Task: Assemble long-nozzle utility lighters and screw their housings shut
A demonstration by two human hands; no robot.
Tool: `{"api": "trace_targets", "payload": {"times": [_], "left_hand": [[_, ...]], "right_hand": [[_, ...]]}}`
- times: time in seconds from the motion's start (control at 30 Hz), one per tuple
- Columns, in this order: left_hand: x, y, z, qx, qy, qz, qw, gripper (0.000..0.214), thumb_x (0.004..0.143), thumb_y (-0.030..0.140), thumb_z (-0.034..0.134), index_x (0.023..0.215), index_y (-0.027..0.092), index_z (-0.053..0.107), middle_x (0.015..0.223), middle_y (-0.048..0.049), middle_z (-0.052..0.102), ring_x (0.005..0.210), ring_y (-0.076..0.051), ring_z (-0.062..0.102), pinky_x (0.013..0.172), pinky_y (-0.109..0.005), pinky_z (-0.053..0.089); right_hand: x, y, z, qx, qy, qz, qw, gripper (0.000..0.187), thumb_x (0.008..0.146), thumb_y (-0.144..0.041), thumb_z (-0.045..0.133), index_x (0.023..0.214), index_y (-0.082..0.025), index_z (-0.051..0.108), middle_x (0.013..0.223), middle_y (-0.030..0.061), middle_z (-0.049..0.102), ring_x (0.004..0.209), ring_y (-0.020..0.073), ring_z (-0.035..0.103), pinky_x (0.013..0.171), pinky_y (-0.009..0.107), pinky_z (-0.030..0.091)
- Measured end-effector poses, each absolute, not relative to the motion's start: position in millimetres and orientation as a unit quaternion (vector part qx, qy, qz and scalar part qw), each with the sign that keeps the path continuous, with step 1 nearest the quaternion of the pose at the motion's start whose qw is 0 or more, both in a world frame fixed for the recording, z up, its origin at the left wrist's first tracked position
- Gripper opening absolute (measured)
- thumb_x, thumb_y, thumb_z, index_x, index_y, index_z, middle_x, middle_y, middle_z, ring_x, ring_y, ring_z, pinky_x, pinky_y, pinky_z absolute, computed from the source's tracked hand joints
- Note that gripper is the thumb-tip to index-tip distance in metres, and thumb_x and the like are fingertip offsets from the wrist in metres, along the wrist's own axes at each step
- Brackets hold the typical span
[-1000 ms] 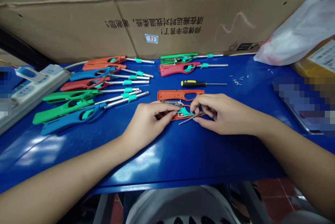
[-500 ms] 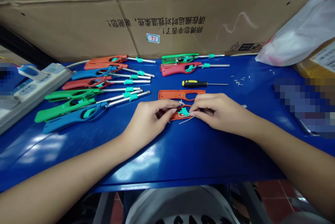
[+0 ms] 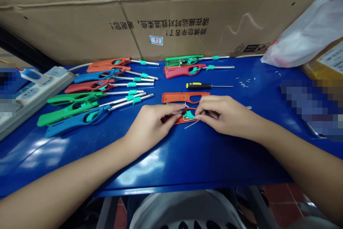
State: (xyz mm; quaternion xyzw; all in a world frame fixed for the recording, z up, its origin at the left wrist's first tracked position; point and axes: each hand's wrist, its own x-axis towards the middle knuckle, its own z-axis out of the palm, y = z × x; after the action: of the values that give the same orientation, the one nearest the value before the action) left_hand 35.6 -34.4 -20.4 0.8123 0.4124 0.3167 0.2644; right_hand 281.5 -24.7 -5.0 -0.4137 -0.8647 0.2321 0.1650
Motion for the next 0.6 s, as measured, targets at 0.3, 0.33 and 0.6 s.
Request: {"api": "trace_targets", "payload": {"times": [0.3, 0.33, 0.6], "left_hand": [[29, -50, -3, 0.943, 0.311, 0.116, -0.021, 0.047, 0.100, 0.012, 0.045, 0.145, 0.013, 0.057, 0.112, -0.0134, 0.078, 0.109, -0.028, 0.069, 0.087, -0.040, 0.058], [29, -52, -2, 0.947, 0.304, 0.102, -0.019, 0.049, 0.099, 0.012, 0.044, 0.148, 0.012, 0.053, 0.119, -0.0146, 0.076, 0.114, -0.029, 0.067, 0.091, -0.043, 0.057], [25, -51, -9, 0.940, 0.300, 0.153, 0.053, 0.049, 0.101, 0.011, 0.046, 0.151, 0.014, 0.045, 0.142, -0.0143, 0.064, 0.131, -0.025, 0.062, 0.104, -0.038, 0.057]], "right_hand": [[282, -22, -5, -0.409, -0.855, 0.256, 0.191, 0.015, 0.094, -0.020, 0.061, 0.085, -0.019, 0.072, 0.083, 0.0024, 0.065, 0.068, 0.0119, 0.053, 0.066, 0.027, 0.040], [282, -22, -6, -0.408, -0.855, 0.254, 0.192, 0.015, 0.094, -0.021, 0.061, 0.085, -0.019, 0.073, 0.082, 0.0023, 0.064, 0.067, 0.0119, 0.052, 0.066, 0.027, 0.040], [284, -21, -7, -0.419, -0.843, 0.267, 0.203, 0.015, 0.093, -0.024, 0.063, 0.086, -0.019, 0.075, 0.079, 0.0020, 0.065, 0.064, 0.0113, 0.050, 0.062, 0.027, 0.039]]}}
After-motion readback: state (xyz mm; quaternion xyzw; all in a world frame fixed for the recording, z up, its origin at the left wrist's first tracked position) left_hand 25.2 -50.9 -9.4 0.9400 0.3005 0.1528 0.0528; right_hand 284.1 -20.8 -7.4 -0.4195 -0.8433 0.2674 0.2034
